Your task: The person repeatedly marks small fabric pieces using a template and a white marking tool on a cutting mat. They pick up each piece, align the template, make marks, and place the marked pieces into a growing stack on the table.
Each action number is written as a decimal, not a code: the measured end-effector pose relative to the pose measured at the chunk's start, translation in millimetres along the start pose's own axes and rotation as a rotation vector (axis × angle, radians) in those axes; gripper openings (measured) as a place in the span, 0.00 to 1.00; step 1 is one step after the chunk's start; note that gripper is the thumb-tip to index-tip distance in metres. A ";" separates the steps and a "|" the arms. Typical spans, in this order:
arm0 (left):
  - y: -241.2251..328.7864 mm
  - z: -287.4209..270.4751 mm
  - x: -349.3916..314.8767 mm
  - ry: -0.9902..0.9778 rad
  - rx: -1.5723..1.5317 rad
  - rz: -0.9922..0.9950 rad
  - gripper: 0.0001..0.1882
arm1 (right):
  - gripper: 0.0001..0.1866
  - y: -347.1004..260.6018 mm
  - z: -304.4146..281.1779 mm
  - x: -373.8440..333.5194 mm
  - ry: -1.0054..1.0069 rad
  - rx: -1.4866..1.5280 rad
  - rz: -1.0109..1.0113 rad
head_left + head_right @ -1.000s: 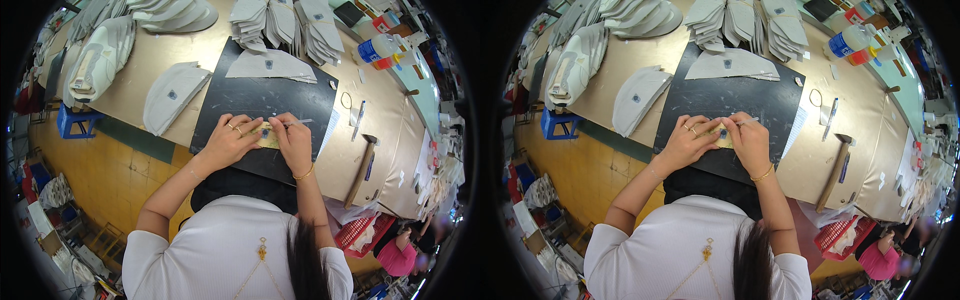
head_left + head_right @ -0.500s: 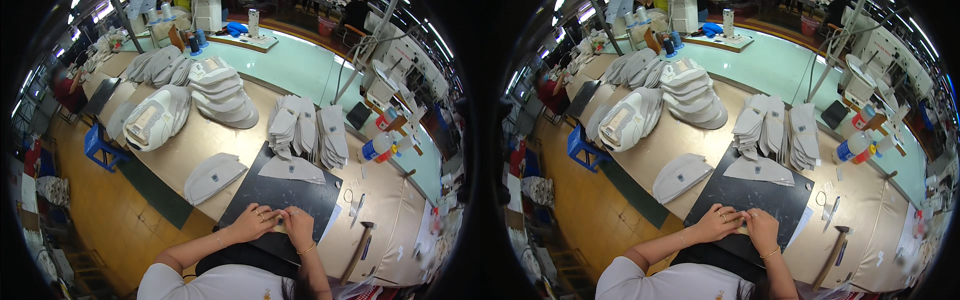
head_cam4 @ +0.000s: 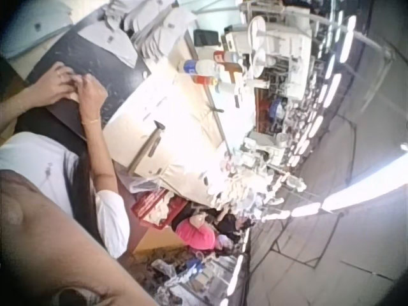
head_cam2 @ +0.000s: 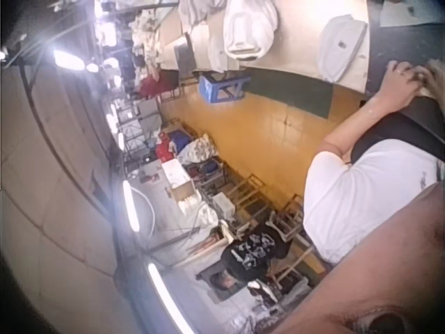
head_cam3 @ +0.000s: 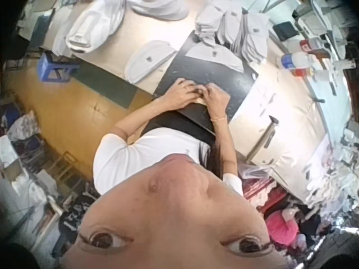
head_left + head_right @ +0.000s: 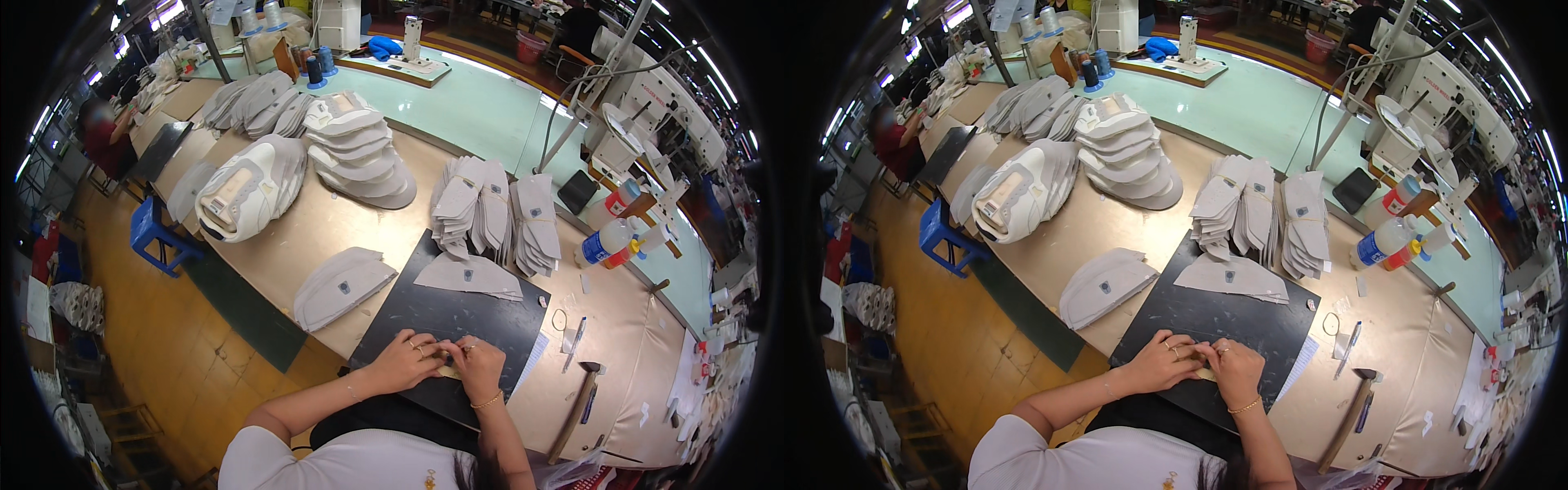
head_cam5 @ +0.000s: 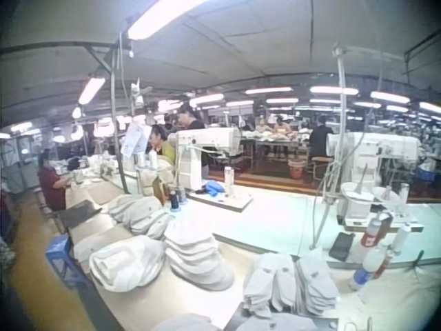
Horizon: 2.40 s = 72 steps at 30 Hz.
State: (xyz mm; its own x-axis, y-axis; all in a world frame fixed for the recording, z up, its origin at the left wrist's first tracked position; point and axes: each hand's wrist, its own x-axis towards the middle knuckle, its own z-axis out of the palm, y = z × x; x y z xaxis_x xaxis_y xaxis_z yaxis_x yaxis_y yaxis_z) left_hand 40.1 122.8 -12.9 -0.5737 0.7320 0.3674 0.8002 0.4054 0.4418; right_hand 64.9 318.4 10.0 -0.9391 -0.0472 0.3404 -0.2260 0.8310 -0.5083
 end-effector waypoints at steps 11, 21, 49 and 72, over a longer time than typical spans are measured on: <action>3.3 0.5 1.3 0.034 0.033 0.021 0.14 | 0.10 -11.6 -12.2 -1.1 -0.127 -0.008 0.054; -7.4 2.0 -0.9 0.038 -0.159 0.062 0.22 | 0.11 0.5 -28.7 1.4 0.176 0.426 0.383; -70.7 -99.5 -50.6 0.852 -0.100 -0.459 0.29 | 0.17 -21.1 -17.3 2.6 -0.290 0.149 0.092; -58.4 -159.0 -88.2 1.158 -0.087 -0.424 0.24 | 0.13 20.7 26.0 113.9 0.022 0.099 0.067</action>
State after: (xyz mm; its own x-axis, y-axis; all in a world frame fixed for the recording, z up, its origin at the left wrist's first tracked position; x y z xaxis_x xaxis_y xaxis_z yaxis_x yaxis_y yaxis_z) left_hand 16.2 -52.5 59.0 -0.6364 -0.3819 0.6702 0.5246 0.4226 0.7390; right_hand -53.5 315.8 17.7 -0.9472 0.0199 0.3201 -0.1886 0.7728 -0.6059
